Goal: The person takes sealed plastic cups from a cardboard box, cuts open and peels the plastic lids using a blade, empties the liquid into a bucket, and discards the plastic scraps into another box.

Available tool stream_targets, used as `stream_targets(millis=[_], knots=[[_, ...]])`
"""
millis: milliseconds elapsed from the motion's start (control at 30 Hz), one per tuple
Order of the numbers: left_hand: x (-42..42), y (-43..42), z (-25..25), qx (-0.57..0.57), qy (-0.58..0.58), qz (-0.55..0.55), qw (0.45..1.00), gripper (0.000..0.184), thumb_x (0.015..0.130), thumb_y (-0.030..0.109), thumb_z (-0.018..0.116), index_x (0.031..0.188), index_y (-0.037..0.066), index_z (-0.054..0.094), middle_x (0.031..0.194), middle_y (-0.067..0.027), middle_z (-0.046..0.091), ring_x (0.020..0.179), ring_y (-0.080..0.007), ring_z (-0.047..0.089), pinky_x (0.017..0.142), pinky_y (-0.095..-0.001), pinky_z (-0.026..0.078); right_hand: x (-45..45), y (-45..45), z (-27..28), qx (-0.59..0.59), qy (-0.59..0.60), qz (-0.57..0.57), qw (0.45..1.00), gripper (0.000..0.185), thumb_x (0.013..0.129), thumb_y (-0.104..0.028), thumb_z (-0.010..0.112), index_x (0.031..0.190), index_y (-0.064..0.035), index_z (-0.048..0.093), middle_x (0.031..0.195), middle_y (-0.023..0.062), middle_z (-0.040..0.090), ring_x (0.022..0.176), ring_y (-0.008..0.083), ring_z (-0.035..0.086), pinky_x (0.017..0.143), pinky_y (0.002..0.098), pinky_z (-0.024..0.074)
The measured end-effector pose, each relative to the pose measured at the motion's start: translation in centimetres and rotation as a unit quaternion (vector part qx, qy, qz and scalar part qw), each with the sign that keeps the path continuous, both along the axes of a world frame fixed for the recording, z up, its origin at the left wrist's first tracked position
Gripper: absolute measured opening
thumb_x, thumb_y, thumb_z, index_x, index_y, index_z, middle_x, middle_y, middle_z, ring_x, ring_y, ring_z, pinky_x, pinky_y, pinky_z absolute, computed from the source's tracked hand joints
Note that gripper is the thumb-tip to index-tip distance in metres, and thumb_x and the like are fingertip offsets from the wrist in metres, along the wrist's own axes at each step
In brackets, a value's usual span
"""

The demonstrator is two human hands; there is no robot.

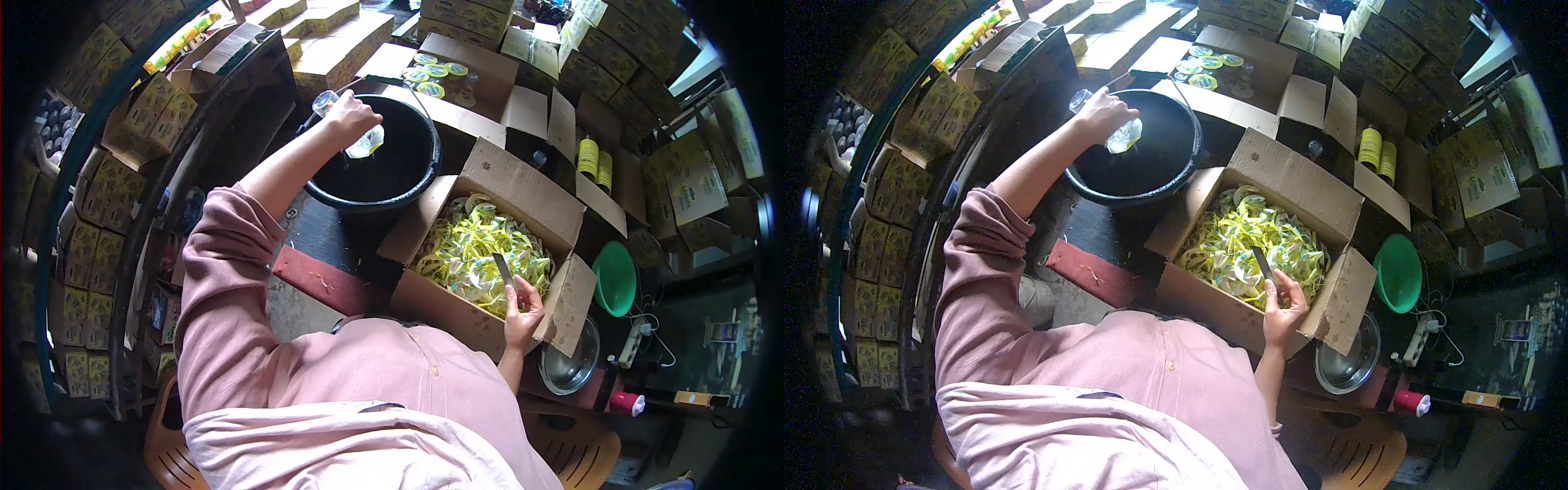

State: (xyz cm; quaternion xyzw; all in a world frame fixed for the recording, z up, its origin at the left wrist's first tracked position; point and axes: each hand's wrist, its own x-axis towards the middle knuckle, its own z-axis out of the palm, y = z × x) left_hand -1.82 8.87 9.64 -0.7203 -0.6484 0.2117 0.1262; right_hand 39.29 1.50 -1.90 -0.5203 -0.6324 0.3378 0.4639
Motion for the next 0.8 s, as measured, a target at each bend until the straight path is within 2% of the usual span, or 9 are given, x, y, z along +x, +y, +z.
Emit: stream_targets(millis=[600, 700, 800], knots=[[-0.42, 0.04, -0.04, -0.004, 0.004, 0.003, 1.0, 0.033, 0.06, 0.013, 0.07, 0.091, 0.016, 0.059, 0.073, -0.0025, 0.063, 0.075, -0.0186, 0.063, 0.069, -0.0353, 0.043, 0.34, 0.16, -0.65, 0.001, 0.009, -0.005, 1.0, 0.02, 0.073, -0.008, 0.068, 0.093, -0.0056, 0.065, 0.07, -0.0016, 0.056, 0.061, 0.0075, 0.041, 0.057, 0.0218, 0.0351], [-0.52, 0.29, -0.07, -0.02, 0.018, 0.014, 1.0, 0.038, 0.058, 0.013, 0.072, 0.094, 0.016, 0.058, 0.078, -0.0021, 0.062, 0.079, -0.0179, 0.062, 0.07, -0.035, 0.043, 0.26, 0.1, -0.53, -0.004, 0.013, -0.006, 1.0, 0.02, 0.073, -0.008, 0.068, 0.092, -0.0059, 0.065, 0.07, -0.0018, 0.056, 0.06, 0.0074, 0.041, 0.057, 0.0217, 0.0349], [-0.65, 0.39, -0.03, -0.039, 0.02, 0.013, 0.999, 0.046, 0.056, 0.014, 0.075, 0.098, 0.016, 0.057, 0.09, -0.004, 0.059, 0.084, -0.0181, 0.06, 0.072, -0.0354, 0.043, 0.17, 0.06, -0.37, -0.005, 0.015, -0.006, 1.0, 0.02, 0.073, -0.009, 0.068, 0.092, -0.006, 0.065, 0.07, -0.002, 0.055, 0.06, 0.0076, 0.04, 0.057, 0.0221, 0.0346]])
